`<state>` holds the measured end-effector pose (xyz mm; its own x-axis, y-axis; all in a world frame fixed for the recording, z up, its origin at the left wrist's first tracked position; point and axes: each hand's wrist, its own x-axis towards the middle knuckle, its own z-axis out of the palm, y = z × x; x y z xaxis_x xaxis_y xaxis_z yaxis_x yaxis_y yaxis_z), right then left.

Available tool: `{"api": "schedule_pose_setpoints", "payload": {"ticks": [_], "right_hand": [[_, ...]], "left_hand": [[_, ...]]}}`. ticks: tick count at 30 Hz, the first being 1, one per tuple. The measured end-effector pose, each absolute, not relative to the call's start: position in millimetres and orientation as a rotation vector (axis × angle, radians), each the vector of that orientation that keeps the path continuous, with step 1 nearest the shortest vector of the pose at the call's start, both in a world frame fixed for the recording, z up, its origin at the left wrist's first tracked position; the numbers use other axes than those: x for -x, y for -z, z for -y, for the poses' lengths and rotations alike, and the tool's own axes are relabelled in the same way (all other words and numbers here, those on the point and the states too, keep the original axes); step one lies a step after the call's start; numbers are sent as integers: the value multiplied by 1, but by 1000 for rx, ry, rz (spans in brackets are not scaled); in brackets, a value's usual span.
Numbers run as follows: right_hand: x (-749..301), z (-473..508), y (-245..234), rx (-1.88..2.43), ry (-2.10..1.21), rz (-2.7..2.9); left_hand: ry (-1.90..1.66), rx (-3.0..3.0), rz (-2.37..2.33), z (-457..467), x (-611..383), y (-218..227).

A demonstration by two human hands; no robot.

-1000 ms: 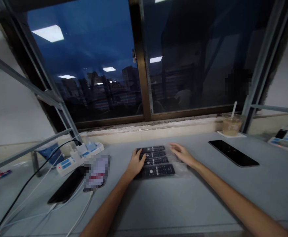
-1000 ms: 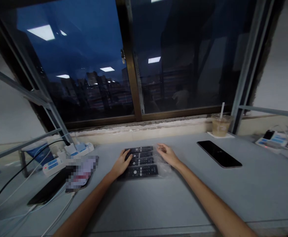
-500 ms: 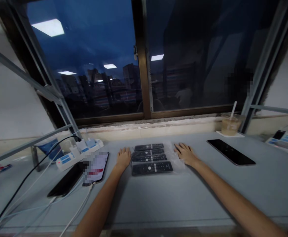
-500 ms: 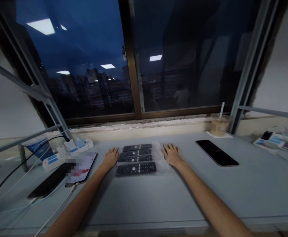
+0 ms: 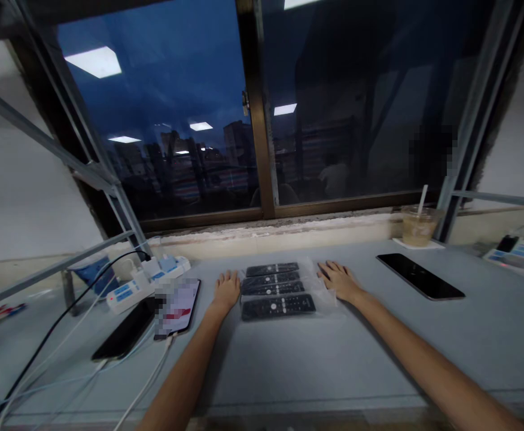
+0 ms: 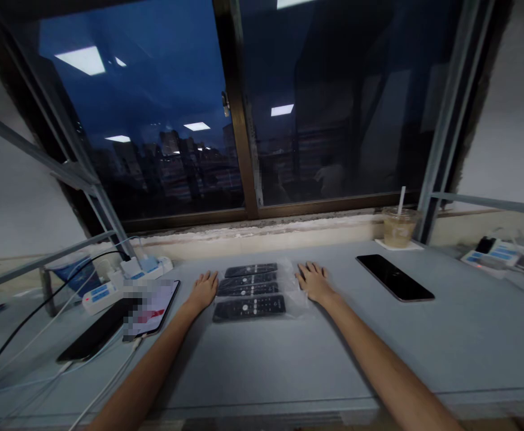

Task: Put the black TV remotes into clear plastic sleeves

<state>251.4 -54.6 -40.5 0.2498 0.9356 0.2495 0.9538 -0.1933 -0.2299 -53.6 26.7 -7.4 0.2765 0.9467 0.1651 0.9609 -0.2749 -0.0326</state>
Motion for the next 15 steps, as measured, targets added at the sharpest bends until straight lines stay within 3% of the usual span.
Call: {"api": "schedule_pose_setpoints", "payload": {"ticks": [15], "right_hand": [[-250,59,33,2265,66,1789]], "left_hand": [[111,2411,1815,-24,52,5]]}}
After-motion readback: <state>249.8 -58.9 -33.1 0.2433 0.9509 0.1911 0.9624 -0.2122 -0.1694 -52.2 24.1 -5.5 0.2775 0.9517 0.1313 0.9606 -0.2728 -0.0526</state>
